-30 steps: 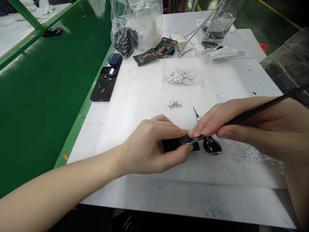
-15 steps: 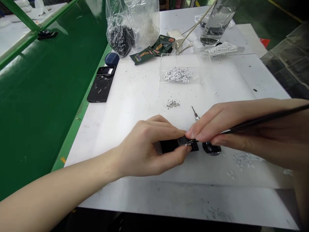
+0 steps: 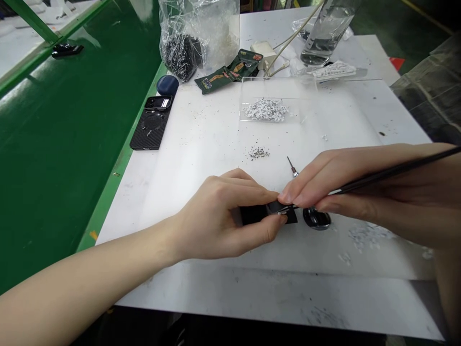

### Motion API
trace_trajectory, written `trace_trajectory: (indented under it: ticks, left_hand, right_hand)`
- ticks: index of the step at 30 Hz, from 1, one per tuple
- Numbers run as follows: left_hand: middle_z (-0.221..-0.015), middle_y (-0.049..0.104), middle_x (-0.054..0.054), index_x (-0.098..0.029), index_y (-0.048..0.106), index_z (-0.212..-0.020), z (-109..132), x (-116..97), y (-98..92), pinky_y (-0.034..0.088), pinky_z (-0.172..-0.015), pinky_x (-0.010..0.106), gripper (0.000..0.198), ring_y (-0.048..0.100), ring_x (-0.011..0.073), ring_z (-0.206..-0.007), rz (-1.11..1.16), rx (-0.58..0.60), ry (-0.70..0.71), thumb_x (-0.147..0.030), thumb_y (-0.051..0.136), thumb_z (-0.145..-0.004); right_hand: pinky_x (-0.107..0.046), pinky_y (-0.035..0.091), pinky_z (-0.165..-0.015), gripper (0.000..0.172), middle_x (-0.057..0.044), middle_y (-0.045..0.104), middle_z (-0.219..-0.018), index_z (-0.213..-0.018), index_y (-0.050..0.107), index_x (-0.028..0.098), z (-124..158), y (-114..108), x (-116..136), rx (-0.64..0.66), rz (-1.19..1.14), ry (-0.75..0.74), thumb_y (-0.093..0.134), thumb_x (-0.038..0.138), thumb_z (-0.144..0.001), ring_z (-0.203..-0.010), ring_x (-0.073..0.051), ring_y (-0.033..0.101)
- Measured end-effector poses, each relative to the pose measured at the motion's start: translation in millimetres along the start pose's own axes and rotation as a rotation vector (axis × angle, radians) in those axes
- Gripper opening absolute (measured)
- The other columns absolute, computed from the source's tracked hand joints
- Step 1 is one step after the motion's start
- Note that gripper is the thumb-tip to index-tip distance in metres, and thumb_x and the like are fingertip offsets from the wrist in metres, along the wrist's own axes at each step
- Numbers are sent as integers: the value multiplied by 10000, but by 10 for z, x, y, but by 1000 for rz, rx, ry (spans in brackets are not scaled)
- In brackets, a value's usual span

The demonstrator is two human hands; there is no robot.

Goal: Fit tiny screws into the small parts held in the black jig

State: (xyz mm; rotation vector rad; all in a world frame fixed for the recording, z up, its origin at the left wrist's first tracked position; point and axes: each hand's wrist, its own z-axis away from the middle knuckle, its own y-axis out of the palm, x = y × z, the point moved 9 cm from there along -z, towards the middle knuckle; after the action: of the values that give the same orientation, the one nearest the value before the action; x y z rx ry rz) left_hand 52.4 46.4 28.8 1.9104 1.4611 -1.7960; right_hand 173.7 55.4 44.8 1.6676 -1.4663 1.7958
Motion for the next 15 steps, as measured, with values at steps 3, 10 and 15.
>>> trace_trajectory:
  ticks: [3,10,15]
  left_hand:
    - [-808,768,52,-148,666,-799,0,1,9,547,-811,320,105,691,146,-714,10,9,5,-170,632,-896]
    - [-803,765,69,-133,674,-802,-6,7,8,547,-812,313,112,699,152,-718,26,13,8,-168,631,-900]
    - [-806,767,73,-135,678,-812,-10,8,4,545,-804,325,102,693,156,-715,31,12,8,-164,630,-897]
  right_hand:
    - [-347,629,-763,206,9,770,-981,-962,759,349,-4,-7,-6,-2,-4,3,706,183,-851,-944,-240,732]
    - [-352,626,-783,212,18,771,-965,-953,758,345,4,-3,-11,-20,-18,-7,696,169,-852,-945,-233,730]
    - [-348,630,-776,233,14,768,-978,-971,755,344,-13,21,-34,5,-15,-2,706,157,-840,-955,-237,729]
